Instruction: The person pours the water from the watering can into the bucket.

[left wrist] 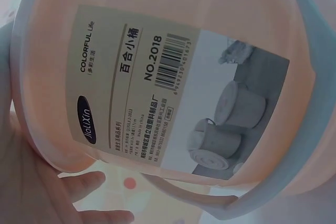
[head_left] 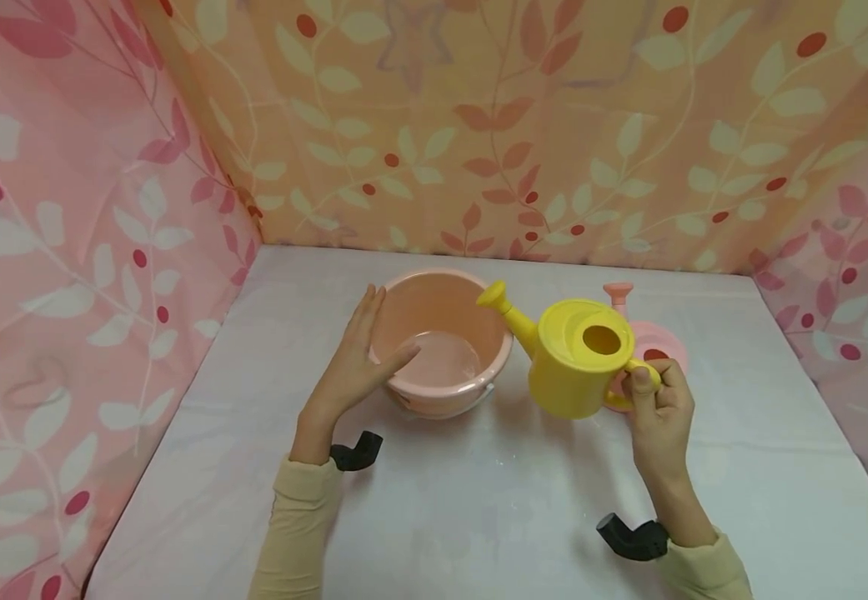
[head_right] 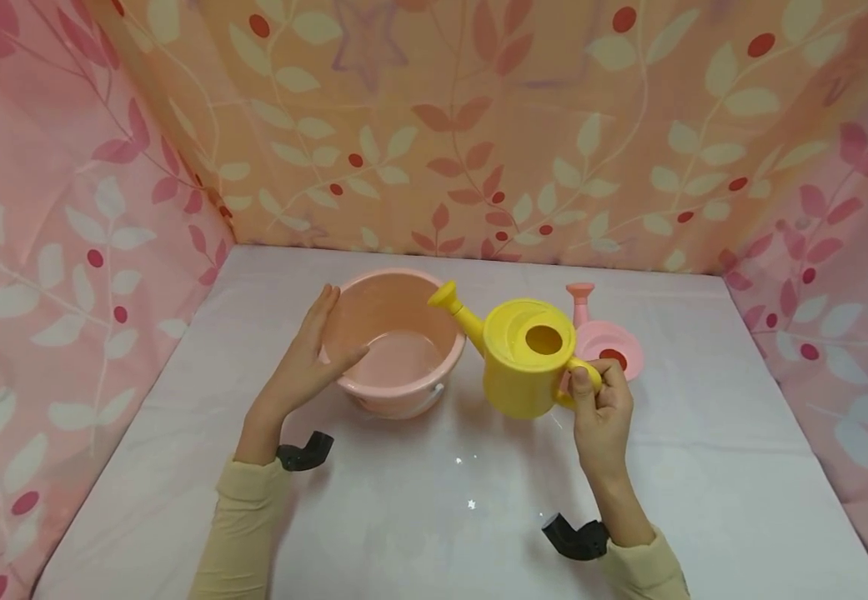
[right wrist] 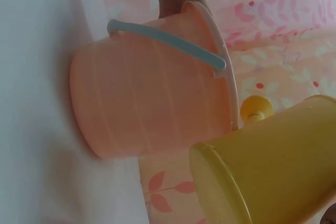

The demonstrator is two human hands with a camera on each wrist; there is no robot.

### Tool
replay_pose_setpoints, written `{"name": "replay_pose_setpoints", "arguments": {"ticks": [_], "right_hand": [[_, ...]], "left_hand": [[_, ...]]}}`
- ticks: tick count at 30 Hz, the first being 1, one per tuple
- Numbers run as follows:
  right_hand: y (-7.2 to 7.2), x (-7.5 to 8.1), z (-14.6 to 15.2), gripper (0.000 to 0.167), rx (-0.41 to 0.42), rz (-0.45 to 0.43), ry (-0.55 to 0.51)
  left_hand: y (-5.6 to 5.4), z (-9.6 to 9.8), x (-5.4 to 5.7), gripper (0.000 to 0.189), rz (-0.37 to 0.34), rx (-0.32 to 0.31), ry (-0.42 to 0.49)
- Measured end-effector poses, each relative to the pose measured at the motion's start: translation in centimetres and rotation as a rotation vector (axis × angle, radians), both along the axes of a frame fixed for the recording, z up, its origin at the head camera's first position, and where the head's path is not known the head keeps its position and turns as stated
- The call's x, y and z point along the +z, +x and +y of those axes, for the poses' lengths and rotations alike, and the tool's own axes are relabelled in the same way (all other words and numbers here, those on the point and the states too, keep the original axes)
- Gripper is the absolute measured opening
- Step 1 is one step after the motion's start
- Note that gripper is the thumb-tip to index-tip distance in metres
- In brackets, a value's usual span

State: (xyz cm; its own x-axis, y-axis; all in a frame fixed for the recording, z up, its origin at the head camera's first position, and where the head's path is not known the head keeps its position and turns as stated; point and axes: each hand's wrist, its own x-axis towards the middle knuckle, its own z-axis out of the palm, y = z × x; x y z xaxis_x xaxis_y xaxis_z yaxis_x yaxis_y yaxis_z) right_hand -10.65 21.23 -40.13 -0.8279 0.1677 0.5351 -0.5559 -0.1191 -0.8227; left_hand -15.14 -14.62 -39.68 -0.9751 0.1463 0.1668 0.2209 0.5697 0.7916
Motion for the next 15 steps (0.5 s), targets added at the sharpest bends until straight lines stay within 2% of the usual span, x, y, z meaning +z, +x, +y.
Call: {"name": "replay_pose_setpoints", "arguments": {"ticks": [4,11,15], "right_hand": [[0.0,0.3,0.3,0.005,-0.004,-0.012,0.022],[-0.1,0.9,0.7,0.005,0.040,0.017,0.049],[-0.2,1.5,0.8,0.005,0.024,0.015,0.101]], "left_hand": [[0.0,0.1,0.0,0.093,-0.002,0.003,-0.007],[0.1,0.2,0.0,0.094,-0.005,0.013,0.004],[0.0,0.1,-0.1,0.094,0.003,0.011,0.000]]}}
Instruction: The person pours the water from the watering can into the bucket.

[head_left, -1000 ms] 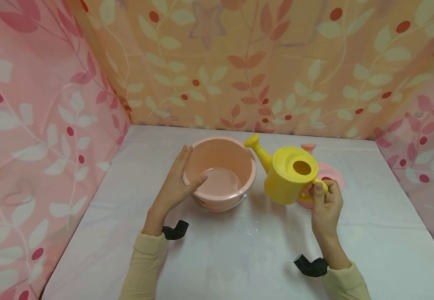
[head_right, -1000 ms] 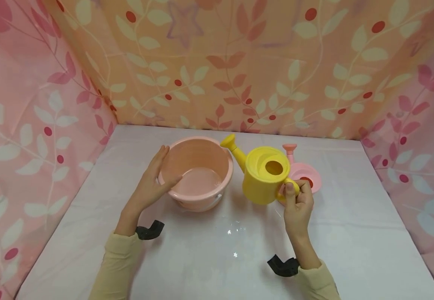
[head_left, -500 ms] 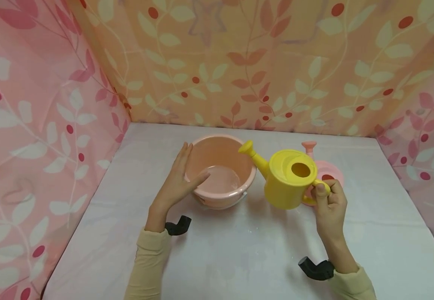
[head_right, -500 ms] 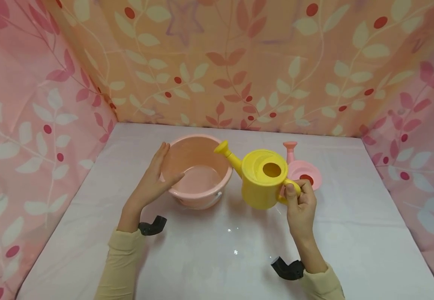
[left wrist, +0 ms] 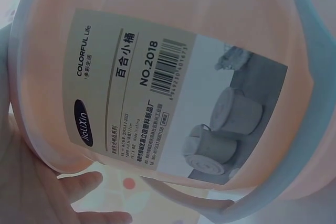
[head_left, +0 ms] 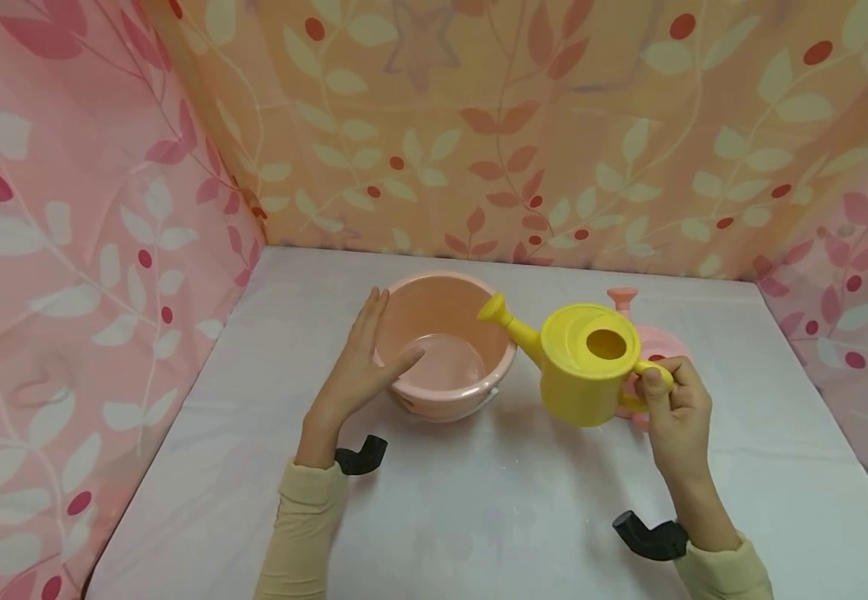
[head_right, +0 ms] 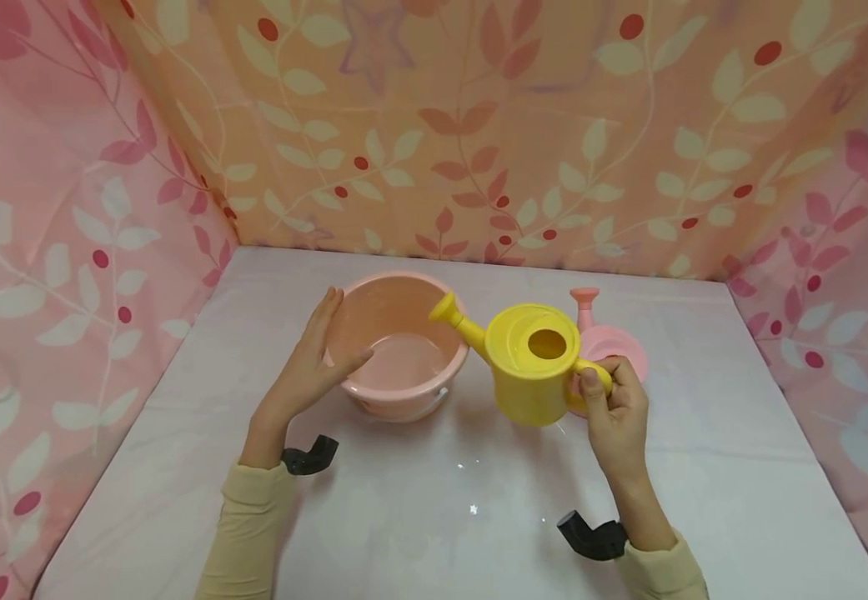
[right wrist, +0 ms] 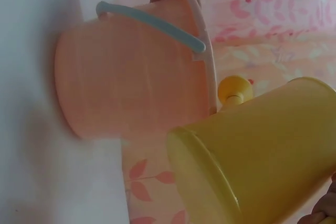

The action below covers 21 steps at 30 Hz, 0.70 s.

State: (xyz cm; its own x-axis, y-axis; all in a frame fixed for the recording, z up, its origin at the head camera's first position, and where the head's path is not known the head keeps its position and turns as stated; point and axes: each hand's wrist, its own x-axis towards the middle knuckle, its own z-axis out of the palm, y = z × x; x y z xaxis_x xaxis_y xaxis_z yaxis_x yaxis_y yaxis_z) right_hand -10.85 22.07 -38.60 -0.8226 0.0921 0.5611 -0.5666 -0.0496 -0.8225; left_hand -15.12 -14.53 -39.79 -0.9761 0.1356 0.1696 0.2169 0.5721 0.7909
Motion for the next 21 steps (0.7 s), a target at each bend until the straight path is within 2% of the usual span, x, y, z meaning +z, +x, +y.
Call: {"name": "replay_pose_setpoints", "arguments": {"ticks": [6,11,16,21], "right_hand": [[-0.3,0.6,0.3,0.005,0.014,-0.006,0.027],[-0.5,1.2,0.3,0.005,-0.018,-0.021,0.064],[-0.7,1.7,0.2,0.004,-0.009,-0.017,0.060],[-0.9,2.2,0.1,0.008,-0.019,-0.055,0.088]], "left_hand": [[0.0,-0.1,-0.1,0.095,0.003,-0.002,0.002],[-0.1,-0.1,-0.3,0.095,-0.003,-0.002,0.002],[0.0,-0.1,-0.1,0.096,-0.017,-0.012,-0.002],[0.2,-0.2,0.1,0.095,-0.025,-0.012,-0.020]]}}
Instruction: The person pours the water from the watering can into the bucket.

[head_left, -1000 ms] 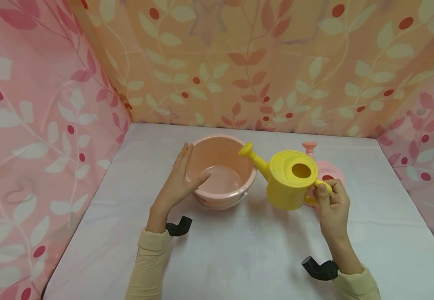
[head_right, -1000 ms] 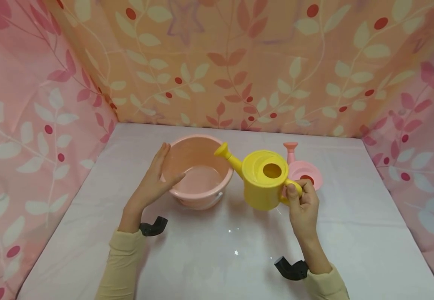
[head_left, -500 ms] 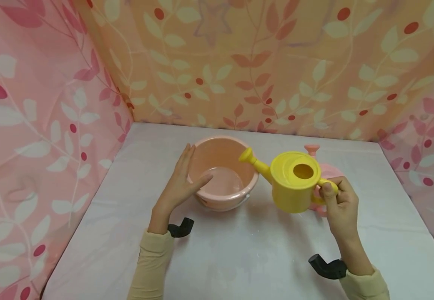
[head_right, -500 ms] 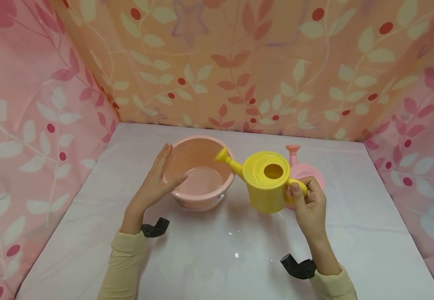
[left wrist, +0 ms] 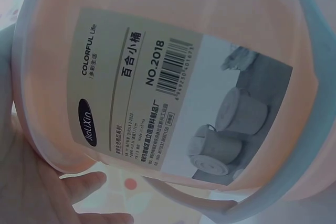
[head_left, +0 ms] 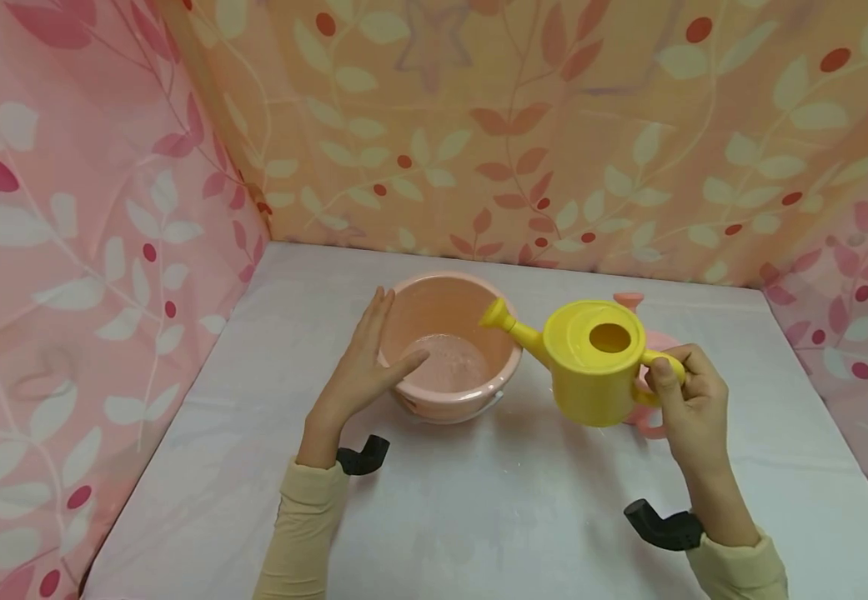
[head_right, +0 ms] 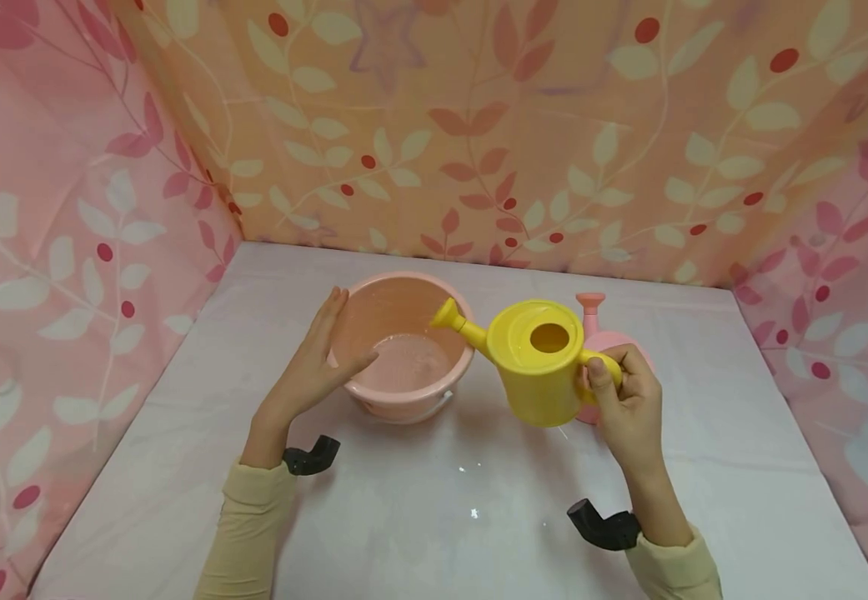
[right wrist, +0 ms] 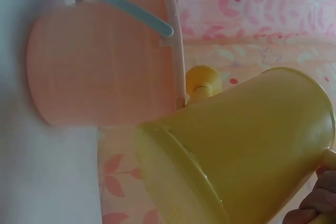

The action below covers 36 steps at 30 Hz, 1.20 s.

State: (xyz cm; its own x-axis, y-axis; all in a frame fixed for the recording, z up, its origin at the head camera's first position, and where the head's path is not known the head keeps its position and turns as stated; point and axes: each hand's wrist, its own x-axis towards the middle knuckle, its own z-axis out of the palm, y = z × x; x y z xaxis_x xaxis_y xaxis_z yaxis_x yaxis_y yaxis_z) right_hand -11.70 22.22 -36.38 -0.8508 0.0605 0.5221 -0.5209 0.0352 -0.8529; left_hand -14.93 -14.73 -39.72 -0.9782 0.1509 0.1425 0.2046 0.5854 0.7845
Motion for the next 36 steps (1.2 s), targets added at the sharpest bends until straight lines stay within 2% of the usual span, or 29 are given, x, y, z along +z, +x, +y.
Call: {"name": "replay_pose_setpoints", "arguments": {"ticks": [6,14,20,26,36], "right_hand": [[-0.1,0.6,0.2,0.008,-0.009,-0.049,0.018],[-0.4,1.0,0.2,0.010,-0.010,-0.040,0.030],[-0.6,1.1,0.1,0.007,0.025,-0.015,-0.008],[-0.7,1.2,0.1,0.009,0.000,-0.027,-0.010],[-1.2,1.1,0.2,0.006,0.066,0.018,-0.081]], "left_hand": [[0.1,0.0,0.2,0.095,0.003,0.000,-0.008],[0.0,0.0,0.1,0.093,0.002,0.000,-0.010],[-0.1,0.1,0.0,0.093,0.008,0.000,-0.008],[-0.1,0.1,0.1,0.092,0.004,0.001,-0.008],[-0.2,0.0,0.0,0.091,0.021,0.000,-0.003]]}}
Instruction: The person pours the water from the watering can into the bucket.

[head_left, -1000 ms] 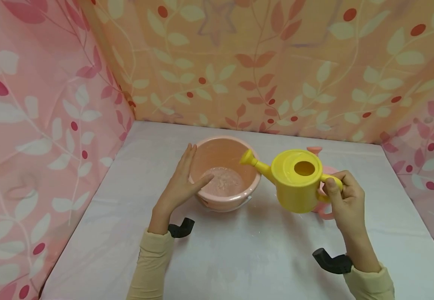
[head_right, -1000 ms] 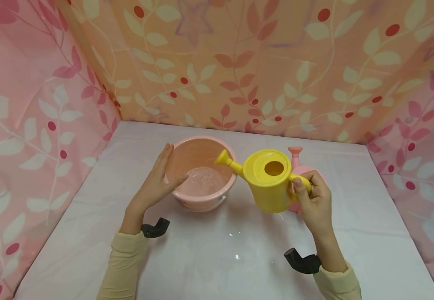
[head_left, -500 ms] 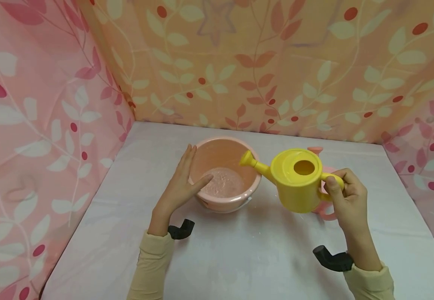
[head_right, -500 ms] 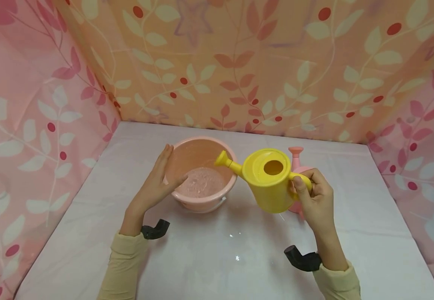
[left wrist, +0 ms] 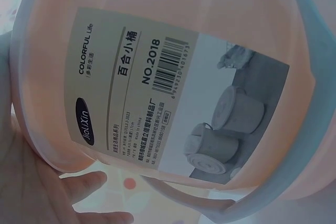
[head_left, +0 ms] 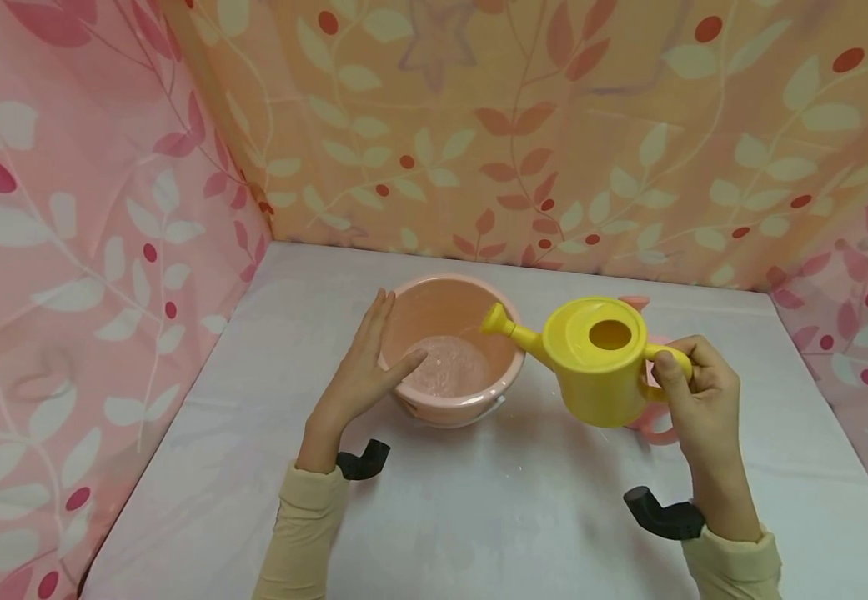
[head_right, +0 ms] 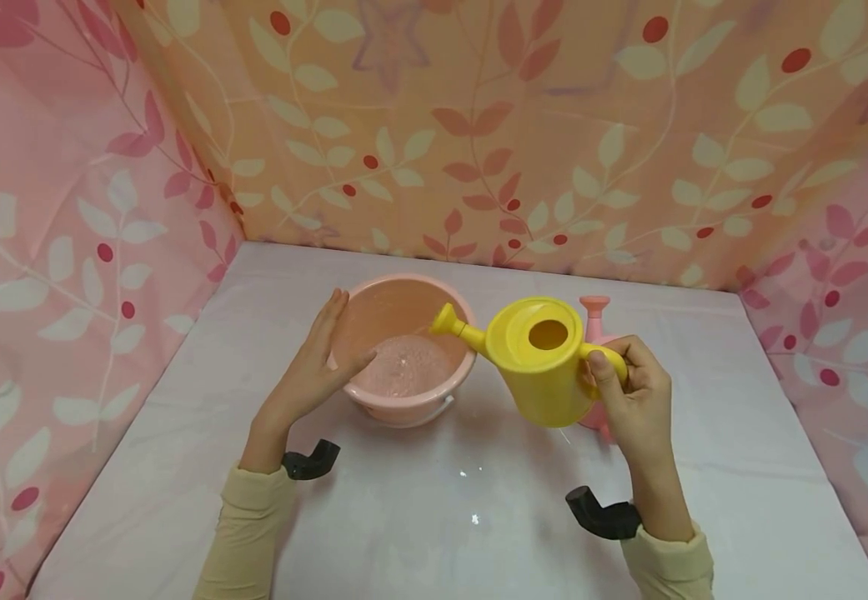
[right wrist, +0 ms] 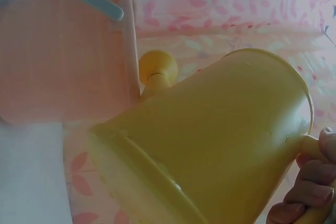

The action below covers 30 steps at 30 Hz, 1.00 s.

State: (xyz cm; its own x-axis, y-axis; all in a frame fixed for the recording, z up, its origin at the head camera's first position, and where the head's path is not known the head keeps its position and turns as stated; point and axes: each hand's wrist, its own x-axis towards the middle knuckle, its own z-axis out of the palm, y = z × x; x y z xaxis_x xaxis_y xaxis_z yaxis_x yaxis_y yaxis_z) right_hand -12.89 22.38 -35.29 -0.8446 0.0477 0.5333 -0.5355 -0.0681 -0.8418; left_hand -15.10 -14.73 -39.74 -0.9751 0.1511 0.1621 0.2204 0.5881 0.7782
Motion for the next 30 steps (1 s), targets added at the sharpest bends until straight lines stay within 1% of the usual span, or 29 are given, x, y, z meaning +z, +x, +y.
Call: {"name": "replay_pose_setpoints", "arguments": {"ticks": [4,12,24,30], "right_hand": [[-0.10,0.11,0.08,0.006,0.005,-0.005,-0.009],[-0.24,0.32,0.12,0.006,-0.013,-0.030,-0.010],[-0.14,0.51,-0.39,0.006,-0.076,-0.105,-0.038],[-0.23,0.31,-0.44,0.010,-0.040,-0.081,-0.087]], "left_hand": [[-0.10,0.08,0.00,0.092,0.006,-0.001,0.003],[-0.14,0.18,0.02,0.091,0.004,-0.004,0.002],[0.07,0.17,0.16,0.090,0.007,0.010,-0.002],[0.04,0.14,0.07,0.090,0.005,0.009,0.007]]}}
